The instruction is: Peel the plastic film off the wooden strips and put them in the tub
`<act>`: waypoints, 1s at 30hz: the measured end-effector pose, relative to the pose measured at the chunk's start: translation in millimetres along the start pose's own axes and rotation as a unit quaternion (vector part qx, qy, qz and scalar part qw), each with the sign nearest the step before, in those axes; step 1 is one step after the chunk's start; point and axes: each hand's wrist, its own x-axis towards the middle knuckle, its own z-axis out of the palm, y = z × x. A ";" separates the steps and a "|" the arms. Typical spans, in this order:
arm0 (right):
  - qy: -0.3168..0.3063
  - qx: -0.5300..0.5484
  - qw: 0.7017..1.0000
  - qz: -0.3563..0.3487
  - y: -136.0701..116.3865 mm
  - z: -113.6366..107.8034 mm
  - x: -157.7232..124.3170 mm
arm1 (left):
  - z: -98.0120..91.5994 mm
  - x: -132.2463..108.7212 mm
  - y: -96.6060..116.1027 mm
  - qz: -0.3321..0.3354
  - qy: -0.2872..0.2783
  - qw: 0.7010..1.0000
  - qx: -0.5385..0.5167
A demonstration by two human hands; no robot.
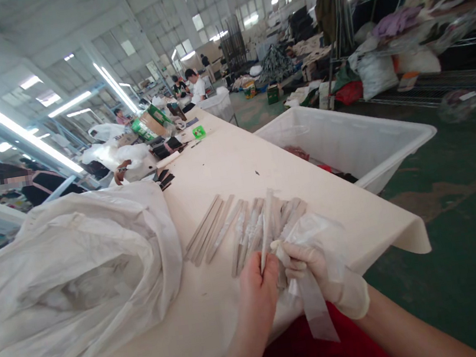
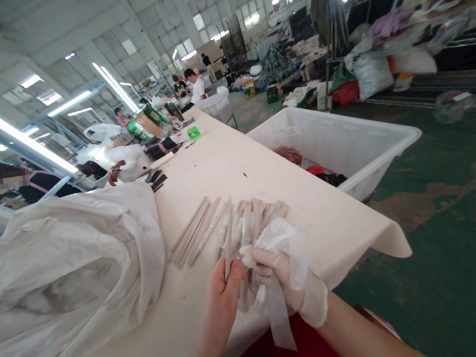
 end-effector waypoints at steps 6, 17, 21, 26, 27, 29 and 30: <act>-0.004 0.087 0.996 0.006 -14.8 -10.6 6.2 | -15.6 -22.6 -25.1 -0.079 -0.093 0.988 -0.099; -0.029 0.124 0.992 0.024 -19.0 -10.8 5.2 | -34.2 -68.8 -28.7 -0.140 -0.181 0.973 -0.046; 0.000 0.126 0.992 0.031 -14.1 -10.7 7.6 | -27.9 -75.2 -21.5 -0.148 -0.232 0.961 -0.014; 0.015 0.121 0.990 0.067 -12.1 -2.7 6.5 | -18.3 -66.8 -17.2 -0.109 -0.174 0.975 0.081; 0.024 0.116 0.991 0.057 -11.9 -0.8 5.9 | -17.1 -64.8 -18.9 -0.104 -0.165 0.977 0.090; 0.041 0.100 0.994 0.017 -10.8 2.3 4.2 | -15.3 -62.5 -24.7 -0.113 -0.165 0.976 0.085; 0.050 0.092 0.994 -0.006 -10.1 3.3 3.4 | -14.8 -62.2 -28.1 -0.124 -0.171 0.975 0.073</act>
